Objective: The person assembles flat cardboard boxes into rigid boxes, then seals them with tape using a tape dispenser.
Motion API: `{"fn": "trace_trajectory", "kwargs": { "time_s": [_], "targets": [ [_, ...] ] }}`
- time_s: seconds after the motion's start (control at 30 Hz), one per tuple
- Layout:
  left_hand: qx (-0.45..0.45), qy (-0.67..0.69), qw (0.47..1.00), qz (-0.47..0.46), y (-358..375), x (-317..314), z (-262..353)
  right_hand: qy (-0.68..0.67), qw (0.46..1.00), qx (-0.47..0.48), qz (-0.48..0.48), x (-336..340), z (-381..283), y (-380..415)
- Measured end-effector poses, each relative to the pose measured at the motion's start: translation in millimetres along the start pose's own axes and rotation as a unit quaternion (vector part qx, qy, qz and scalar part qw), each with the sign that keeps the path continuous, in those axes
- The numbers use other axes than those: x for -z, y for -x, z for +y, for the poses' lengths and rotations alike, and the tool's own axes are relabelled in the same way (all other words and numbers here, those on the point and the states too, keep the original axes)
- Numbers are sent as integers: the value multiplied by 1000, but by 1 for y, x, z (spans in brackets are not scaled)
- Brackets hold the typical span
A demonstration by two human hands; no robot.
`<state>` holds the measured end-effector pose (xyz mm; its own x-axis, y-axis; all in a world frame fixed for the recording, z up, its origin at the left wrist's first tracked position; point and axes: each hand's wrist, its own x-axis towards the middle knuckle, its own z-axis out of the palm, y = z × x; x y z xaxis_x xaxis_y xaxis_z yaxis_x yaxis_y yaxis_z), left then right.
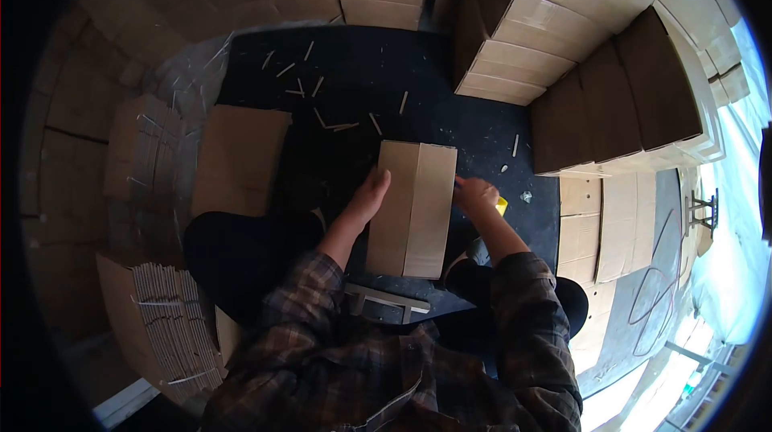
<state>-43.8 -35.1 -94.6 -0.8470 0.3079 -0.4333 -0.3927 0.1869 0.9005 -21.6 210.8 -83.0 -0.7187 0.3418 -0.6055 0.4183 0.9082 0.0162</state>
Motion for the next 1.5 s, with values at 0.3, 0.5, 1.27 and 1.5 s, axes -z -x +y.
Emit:
{"fn": "trace_trajectory", "kwargs": {
  "time_s": [0.3,0.5,1.27,1.5],
  "targets": [
    [356,281,884,111,156,3,-19,-58,962,81,255,101,-4,-41],
    [363,375,853,-18,159,-26,-59,86,934,245,246,99,-46,-44],
    [-127,-523,807,241,59,6,28,33,998,11,-46,66,61,80],
    [-325,-549,770,-6,67,-91,37,3,998,-12,55,86,78,80]
  ]
}}
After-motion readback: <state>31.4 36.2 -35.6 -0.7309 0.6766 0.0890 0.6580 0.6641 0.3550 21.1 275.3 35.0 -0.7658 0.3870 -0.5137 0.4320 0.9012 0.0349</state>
